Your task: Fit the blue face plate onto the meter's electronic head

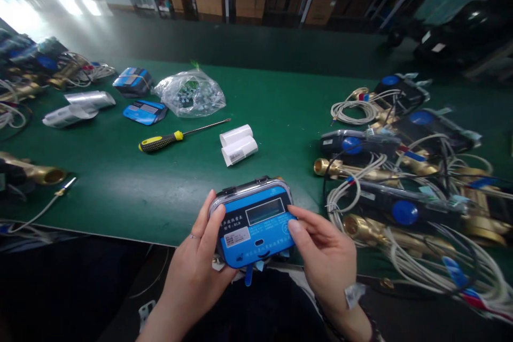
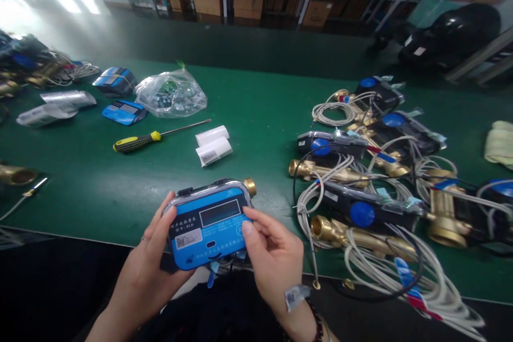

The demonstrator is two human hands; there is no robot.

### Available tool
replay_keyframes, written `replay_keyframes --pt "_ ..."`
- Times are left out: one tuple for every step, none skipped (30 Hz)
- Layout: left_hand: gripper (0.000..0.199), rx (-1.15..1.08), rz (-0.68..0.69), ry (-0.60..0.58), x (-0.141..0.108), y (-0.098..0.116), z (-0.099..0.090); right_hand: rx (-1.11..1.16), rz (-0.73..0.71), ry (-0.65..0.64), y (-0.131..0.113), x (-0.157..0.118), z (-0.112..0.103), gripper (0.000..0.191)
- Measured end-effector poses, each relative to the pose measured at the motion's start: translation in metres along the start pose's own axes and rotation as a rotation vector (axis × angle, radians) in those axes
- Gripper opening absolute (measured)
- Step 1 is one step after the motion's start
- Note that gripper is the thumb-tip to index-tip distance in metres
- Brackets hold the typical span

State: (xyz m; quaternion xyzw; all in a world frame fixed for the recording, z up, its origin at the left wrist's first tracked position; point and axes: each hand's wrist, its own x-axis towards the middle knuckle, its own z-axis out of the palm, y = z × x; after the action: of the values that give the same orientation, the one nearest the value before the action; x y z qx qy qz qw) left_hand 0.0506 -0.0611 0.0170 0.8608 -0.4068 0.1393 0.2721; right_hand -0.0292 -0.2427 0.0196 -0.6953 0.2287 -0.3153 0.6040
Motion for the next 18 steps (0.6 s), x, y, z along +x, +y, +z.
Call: replay_keyframes --pt "0.073 0.001 0.001 -0.001 0.000 0.000 0.000 0.006 0.002 0.002 -0.002 0.001 0.001 0.018" --pt "0.072 0.003 0.001 -0.003 0.000 0.000 0.000 0.006 0.007 0.002 -0.003 0.002 0.001 0.017" --pt "0.072 0.006 0.001 -0.001 0.000 0.000 0.000 0.005 0.011 0.000 -0.005 0.003 0.001 0.017" --pt "0.072 0.008 0.001 -0.002 0.000 0.000 0.001 0.001 0.013 -0.003 -0.005 0.003 0.002 0.017" --pt "0.072 0.007 0.003 0.001 0.000 -0.001 0.002 -0.004 0.013 -0.006 -0.005 0.004 0.002 0.016" --pt "0.072 0.004 0.004 0.004 -0.001 -0.001 0.003 -0.009 0.010 -0.009 -0.005 0.004 0.002 0.016" --pt "0.072 -0.002 0.005 0.008 -0.002 -0.002 0.003 -0.015 0.004 -0.010 -0.005 0.003 0.002 0.015" --pt "0.073 -0.009 0.003 0.008 -0.002 -0.002 0.003 -0.029 -0.005 -0.014 -0.004 0.003 0.002 0.014" --pt "0.074 -0.018 -0.006 0.003 -0.003 -0.002 0.003 -0.056 -0.019 -0.020 -0.004 0.003 0.002 0.014" --pt "0.075 -0.029 -0.021 -0.009 -0.003 -0.002 0.001 -0.102 -0.042 -0.031 -0.005 0.002 0.002 0.014" --pt "0.076 -0.045 -0.042 -0.031 -0.002 -0.001 -0.002 -0.170 -0.082 -0.048 -0.005 0.003 0.001 0.015" --pt "0.077 -0.069 -0.065 -0.064 -0.002 0.000 -0.005 -0.256 -0.142 -0.069 -0.007 0.003 0.001 0.017" --pt "0.078 -0.099 -0.086 -0.100 -0.001 0.002 -0.009 -0.354 -0.215 -0.096 -0.009 0.005 0.000 0.021" --pt "0.078 -0.132 -0.106 -0.134 0.000 0.005 -0.012 -0.450 -0.296 -0.130 -0.011 0.007 -0.002 0.025" --pt "0.078 -0.160 -0.125 -0.157 0.001 0.008 -0.015 -0.533 -0.372 -0.169 -0.013 0.010 -0.003 0.029" --pt "0.078 -0.178 -0.145 -0.163 0.002 0.012 -0.015 -0.599 -0.430 -0.213 -0.014 0.013 -0.005 0.033" --pt "0.077 -0.180 -0.171 -0.149 0.003 0.015 -0.014 -0.649 -0.461 -0.252 -0.015 0.017 -0.008 0.037" --pt "0.077 -0.168 -0.197 -0.112 0.003 0.019 -0.011 -0.683 -0.468 -0.274 -0.015 0.020 -0.010 0.039"
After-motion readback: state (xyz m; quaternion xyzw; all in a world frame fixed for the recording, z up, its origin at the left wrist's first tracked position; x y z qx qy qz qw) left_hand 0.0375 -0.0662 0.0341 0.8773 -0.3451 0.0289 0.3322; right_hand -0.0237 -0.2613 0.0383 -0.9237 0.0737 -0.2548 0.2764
